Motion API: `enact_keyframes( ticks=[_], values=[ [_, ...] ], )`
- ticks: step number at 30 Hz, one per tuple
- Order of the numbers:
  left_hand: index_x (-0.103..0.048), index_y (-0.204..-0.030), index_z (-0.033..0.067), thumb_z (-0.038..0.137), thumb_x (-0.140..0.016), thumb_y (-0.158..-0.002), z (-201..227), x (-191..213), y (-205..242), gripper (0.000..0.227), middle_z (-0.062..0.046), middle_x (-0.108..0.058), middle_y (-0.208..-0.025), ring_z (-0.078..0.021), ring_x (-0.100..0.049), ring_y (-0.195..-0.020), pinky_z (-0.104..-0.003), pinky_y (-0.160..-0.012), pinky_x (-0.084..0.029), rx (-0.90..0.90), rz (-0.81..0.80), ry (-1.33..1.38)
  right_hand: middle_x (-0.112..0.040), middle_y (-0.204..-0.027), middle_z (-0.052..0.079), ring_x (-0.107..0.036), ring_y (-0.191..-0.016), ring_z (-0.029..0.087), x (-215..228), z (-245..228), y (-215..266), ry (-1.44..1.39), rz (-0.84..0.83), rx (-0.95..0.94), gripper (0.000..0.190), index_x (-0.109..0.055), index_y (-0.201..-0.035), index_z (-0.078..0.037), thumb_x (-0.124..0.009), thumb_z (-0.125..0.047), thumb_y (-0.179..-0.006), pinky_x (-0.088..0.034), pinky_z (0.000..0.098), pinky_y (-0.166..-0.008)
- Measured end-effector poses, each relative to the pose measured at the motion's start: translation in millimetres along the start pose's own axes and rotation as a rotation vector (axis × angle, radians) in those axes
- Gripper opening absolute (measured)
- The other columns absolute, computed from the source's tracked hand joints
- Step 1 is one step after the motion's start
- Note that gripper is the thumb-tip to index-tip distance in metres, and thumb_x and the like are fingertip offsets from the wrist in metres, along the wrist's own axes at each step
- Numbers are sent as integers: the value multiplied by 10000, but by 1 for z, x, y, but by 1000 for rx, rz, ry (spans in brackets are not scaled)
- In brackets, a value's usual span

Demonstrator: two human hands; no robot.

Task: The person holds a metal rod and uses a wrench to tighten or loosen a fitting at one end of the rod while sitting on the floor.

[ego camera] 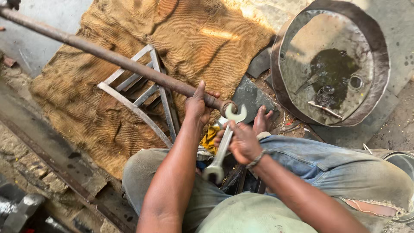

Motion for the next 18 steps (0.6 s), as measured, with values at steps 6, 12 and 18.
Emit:
enact_keyframes(
  ticks=[6, 12, 18],
  values=[
    [-569, -975, -1, 384, -734, -911, -3, 10, 1, 424, -125, -656, -852, -319, -726, -820, -544, -732, -645, 20, -11, -74, -723, -959, 177, -747, -900, 351, -13, 21, -11, -175, -19, 7, 343, -559, -1123, -59, -533, -392, -1043, -612, 530, -876],
    [-560, -1029, 0, 431, -742, -923, -14, 8, 8, 480, -148, -662, -956, -326, -715, -928, -516, -836, -663, 82, -70, -90, -721, -928, 161, -746, -852, 325, -13, 18, -3, -161, 62, 45, 361, -542, -1193, -83, -530, -403, -1025, -613, 504, -814],
    [-560, -1082, 44, 457, -764, -870, -49, 5, 16, 506, -164, -673, -1041, -332, -702, -931, -549, -855, -626, 175, -99, -146, -697, -887, 115, -710, -760, 277, 22, 11, 15, 4, 201, 111, 382, -564, -1248, -99, -530, -432, -1063, -542, 425, -675]
  ],
)
Point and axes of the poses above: each hand's wrist, its own y-axis away from the middle knuckle, its own x-axis out of the back of the hand, z = x × y, the point moved 1 cm from there along -y, towards the middle knuckle
